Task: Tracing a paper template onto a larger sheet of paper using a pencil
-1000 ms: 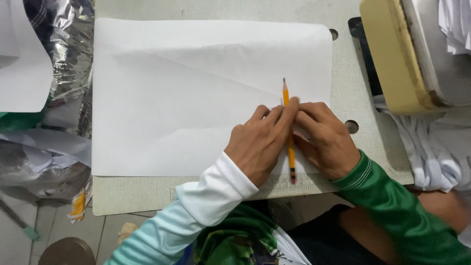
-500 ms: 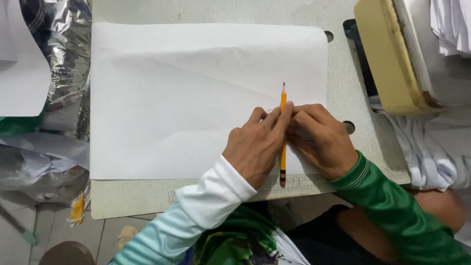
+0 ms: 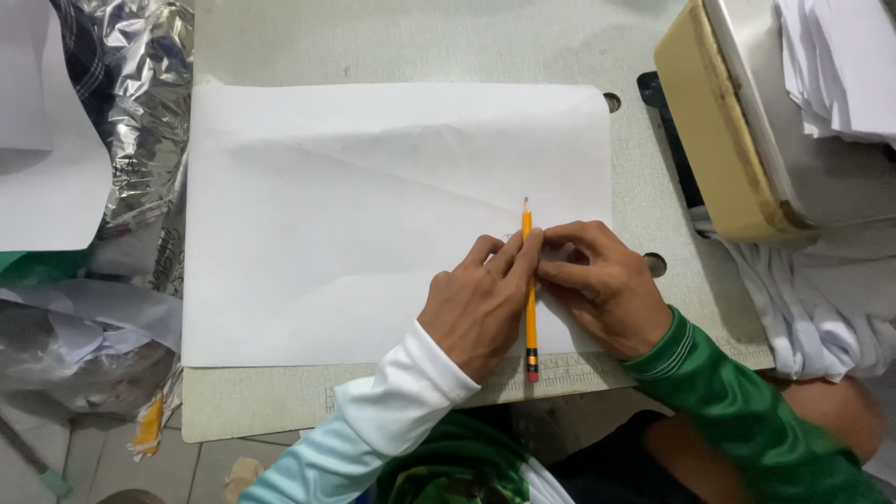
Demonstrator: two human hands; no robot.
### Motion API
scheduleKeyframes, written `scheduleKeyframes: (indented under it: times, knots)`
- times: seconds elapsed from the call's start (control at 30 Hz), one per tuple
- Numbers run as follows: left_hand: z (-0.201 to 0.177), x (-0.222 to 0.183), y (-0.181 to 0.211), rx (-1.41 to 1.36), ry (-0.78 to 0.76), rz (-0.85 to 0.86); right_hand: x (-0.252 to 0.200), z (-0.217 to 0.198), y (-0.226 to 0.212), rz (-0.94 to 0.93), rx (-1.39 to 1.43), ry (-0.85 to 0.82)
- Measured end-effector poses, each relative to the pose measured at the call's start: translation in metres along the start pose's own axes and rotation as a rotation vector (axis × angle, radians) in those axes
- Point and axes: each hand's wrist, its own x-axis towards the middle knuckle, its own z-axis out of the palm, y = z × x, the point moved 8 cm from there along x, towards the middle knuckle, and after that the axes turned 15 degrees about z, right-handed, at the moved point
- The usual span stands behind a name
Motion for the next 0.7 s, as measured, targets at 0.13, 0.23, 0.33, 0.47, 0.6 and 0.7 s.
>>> scheduleKeyframes:
  times: [0.13, 0.23, 0.33, 0.47, 0.6, 0.7]
  knots:
    - [-0.01, 0.0, 0.006, -0.011, 0.11, -0.003, 0.002, 0.002, -0.004, -0.004, -0.058, -0.041]
    - [-0.026, 0.001, 0.004, -0.191, 0.134, -0.02, 0.003, 0.003, -0.009, -0.038, -0.067, -0.059]
    - [-0.03, -0.007, -0.004, -0.463, 0.151, -0.033, -0.001, 0.004, -0.012, -0.057, -0.067, -0.065]
    - [-0.067, -0.02, -0.026, -0.474, 0.389, 0.082, 0.001, 0.004, -0.02, -0.121, -0.194, -0.034]
    - [-0.113, -0.023, -0.059, -0.65, 0.503, -0.021, 0.0, 0.008, -0.022, -0.136, -0.27, -0.047]
    - [-0.115, -0.024, -0.074, -0.574, 0.53, 0.01, -0.001, 0.011, -0.022, -0.127, -0.32, -0.058]
